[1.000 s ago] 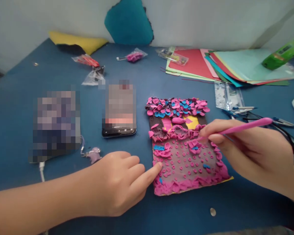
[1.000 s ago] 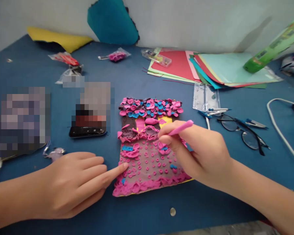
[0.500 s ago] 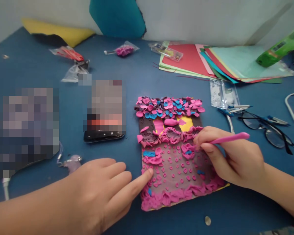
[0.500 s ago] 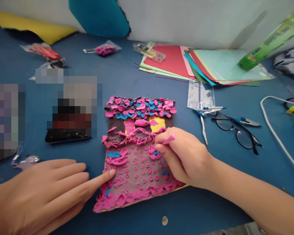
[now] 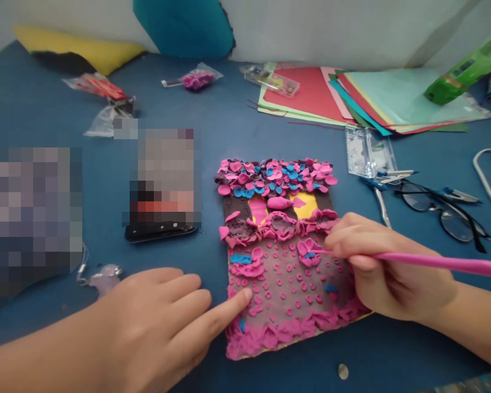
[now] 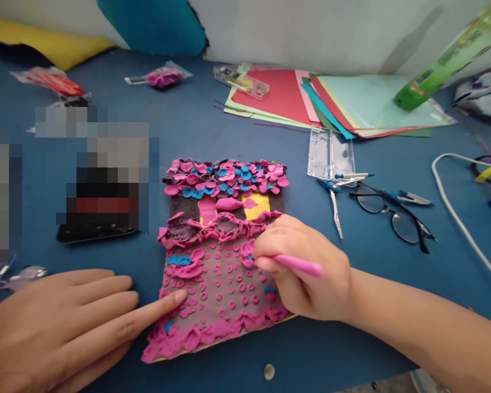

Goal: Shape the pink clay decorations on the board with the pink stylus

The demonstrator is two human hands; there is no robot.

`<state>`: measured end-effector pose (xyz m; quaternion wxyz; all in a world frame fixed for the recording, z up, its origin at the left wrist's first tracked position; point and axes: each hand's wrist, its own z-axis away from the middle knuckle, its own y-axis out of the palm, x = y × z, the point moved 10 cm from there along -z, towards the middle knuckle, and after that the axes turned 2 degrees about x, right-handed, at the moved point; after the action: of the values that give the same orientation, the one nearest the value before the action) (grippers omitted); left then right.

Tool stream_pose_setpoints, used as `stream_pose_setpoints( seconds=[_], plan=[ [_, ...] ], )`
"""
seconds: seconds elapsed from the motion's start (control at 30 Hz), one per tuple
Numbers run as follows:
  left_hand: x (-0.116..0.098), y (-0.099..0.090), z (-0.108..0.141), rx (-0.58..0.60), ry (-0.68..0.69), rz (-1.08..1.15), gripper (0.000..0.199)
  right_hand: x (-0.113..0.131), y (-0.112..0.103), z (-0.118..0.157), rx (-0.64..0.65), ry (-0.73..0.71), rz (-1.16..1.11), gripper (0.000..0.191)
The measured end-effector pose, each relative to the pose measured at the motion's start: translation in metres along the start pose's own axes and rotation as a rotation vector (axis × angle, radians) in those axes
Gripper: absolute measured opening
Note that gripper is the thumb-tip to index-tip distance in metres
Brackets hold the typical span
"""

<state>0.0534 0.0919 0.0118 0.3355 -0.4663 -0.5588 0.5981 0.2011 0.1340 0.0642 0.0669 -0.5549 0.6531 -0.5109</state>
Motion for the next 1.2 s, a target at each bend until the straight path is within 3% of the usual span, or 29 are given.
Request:
stream_pose_setpoints(
  seconds=[0.17, 0.6, 1.2],
  plan=[
    [0.0, 0.0012, -0.0002, 0.01, 0.007, -0.019, 0.041, -0.0054, 0.0068, 0.0001, 0.016, 0.057, 0.007, 0.021],
    [-0.0009, 0.0, 0.0016, -0.019, 0.025, -0.016, 0.039, -0.0012, 0.0087, 0.0008, -0.005, 0.036, 0.087, 0.02],
    [-0.0007, -0.0021, 0.0, -0.033, 0.02, -0.03, 0.04, 0.0013, 0.0064, 0.0016, 0.008, 0.008, 0.008, 0.019]
  ],
)
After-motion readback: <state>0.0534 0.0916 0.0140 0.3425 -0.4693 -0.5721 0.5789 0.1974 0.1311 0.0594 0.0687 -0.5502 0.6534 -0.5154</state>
